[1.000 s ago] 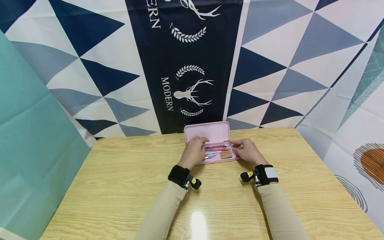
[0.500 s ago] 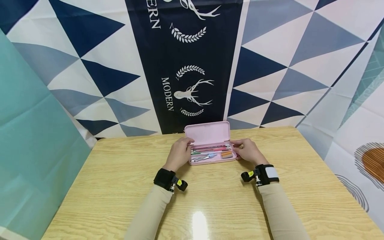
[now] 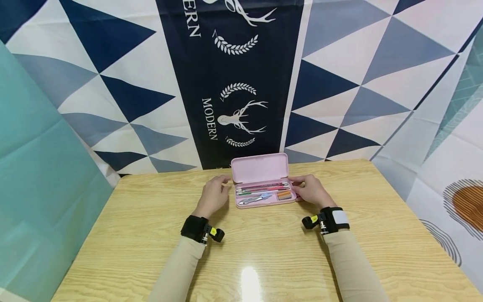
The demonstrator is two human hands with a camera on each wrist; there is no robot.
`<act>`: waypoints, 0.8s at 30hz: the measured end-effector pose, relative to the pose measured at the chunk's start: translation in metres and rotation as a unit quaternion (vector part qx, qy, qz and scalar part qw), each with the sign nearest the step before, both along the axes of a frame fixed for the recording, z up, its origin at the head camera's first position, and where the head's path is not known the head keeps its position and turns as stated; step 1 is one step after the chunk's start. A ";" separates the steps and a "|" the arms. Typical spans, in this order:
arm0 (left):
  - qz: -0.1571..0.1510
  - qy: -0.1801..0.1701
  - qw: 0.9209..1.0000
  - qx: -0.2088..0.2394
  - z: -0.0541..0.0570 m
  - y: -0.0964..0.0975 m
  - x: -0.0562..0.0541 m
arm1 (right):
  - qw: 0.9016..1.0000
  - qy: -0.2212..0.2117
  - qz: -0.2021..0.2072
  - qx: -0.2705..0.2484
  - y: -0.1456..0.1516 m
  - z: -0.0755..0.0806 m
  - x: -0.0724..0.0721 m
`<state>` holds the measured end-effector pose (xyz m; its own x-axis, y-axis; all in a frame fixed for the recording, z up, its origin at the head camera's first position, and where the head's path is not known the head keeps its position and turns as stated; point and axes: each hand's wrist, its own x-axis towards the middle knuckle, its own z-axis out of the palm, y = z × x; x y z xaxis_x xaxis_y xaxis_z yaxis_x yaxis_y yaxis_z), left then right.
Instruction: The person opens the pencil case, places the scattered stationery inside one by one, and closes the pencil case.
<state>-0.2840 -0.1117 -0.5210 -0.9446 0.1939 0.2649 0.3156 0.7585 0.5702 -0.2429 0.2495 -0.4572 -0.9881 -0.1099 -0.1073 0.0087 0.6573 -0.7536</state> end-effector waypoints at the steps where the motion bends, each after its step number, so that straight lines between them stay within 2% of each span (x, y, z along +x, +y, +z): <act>1: -0.004 -0.007 1.000 0.006 -0.001 -0.001 -0.001 | 1.000 0.001 0.002 0.001 0.000 0.000 0.000; 3: -0.015 -0.028 0.999 0.028 0.000 -0.004 0.000 | 1.000 0.001 0.002 0.001 -0.001 0.000 0.000; 4: -0.026 -0.038 0.998 0.035 0.007 -0.005 0.007 | 1.000 0.000 0.002 0.001 -0.001 0.000 0.001; 7: -0.050 -0.087 0.992 0.071 0.008 -0.007 0.012 | 1.000 0.000 0.002 0.002 -0.001 0.000 0.001; 10: -0.062 -0.126 0.986 0.086 0.006 -0.006 0.015 | 1.000 -0.001 -0.001 0.002 -0.001 0.001 0.001; 11: -0.060 -0.140 0.984 0.092 -0.002 -0.005 0.009 | 1.000 0.000 -0.002 0.003 -0.001 0.001 0.000; 14: -0.061 -0.163 0.980 0.097 -0.002 -0.002 0.012 | 1.000 0.000 -0.004 0.001 -0.001 0.001 0.000; 17: -0.070 -0.168 0.978 0.099 0.008 0.001 0.021 | 1.000 0.001 -0.001 -0.001 0.000 0.000 0.001; 21: -0.083 -0.157 0.979 0.096 0.029 0.007 0.039 | 1.000 0.002 0.003 -0.004 0.000 0.001 0.003; 24: -0.084 -0.153 0.980 0.091 0.041 0.011 0.048 | 1.000 0.002 0.004 -0.004 -0.001 0.001 0.002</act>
